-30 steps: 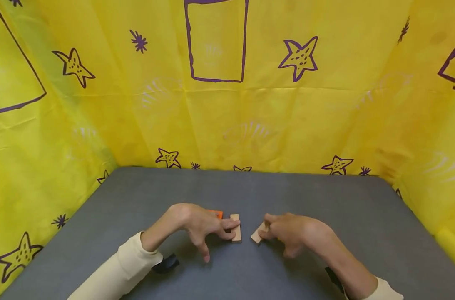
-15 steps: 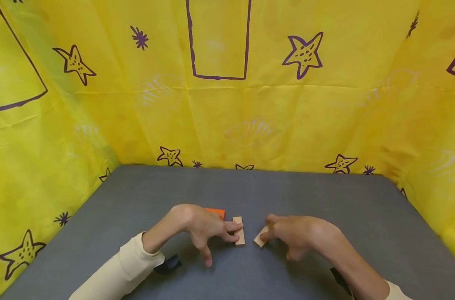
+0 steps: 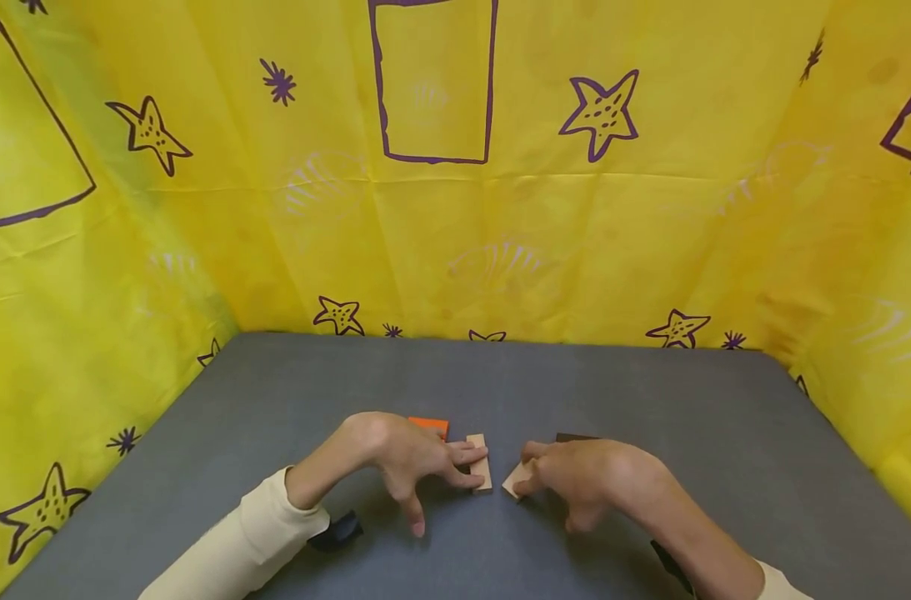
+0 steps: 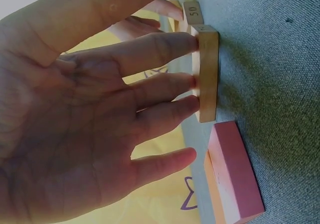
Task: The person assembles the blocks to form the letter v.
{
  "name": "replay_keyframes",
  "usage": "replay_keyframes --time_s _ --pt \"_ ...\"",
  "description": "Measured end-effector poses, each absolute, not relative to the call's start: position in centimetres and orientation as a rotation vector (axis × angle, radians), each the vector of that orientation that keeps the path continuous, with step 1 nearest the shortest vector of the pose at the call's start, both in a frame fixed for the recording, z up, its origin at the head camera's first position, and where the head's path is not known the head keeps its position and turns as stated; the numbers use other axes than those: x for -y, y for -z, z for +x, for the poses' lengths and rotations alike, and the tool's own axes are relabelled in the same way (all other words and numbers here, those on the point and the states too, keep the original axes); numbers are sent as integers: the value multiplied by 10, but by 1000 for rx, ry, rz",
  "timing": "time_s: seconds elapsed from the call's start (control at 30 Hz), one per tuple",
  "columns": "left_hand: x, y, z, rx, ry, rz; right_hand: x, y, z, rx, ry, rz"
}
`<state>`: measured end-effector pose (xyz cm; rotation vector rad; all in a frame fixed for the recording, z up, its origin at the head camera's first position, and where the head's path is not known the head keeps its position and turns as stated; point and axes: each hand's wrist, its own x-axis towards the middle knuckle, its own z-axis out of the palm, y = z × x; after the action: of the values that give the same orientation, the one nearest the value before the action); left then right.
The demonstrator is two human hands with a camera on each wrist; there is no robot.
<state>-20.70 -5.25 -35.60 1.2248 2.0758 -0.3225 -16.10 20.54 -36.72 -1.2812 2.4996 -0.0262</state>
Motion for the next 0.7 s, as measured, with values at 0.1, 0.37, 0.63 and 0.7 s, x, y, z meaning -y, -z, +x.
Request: replay_keyframes --time_s 0.1,0.37,0.63,0.7 --pt "53 357 -207 -2086 310 1222 -204 370 -160 -2517 -24 -1342" --pt "51 358 -207 -2090 318 1238 -201 370 -160 -2503 -55 -1308" --pt "50 356 -202 -2096 340 1215 -201 369 -160 -2501 -12 -1295" --pt "50 356 -201 -2100 350 1210 -200 369 -159 -2501 -17 -1281"
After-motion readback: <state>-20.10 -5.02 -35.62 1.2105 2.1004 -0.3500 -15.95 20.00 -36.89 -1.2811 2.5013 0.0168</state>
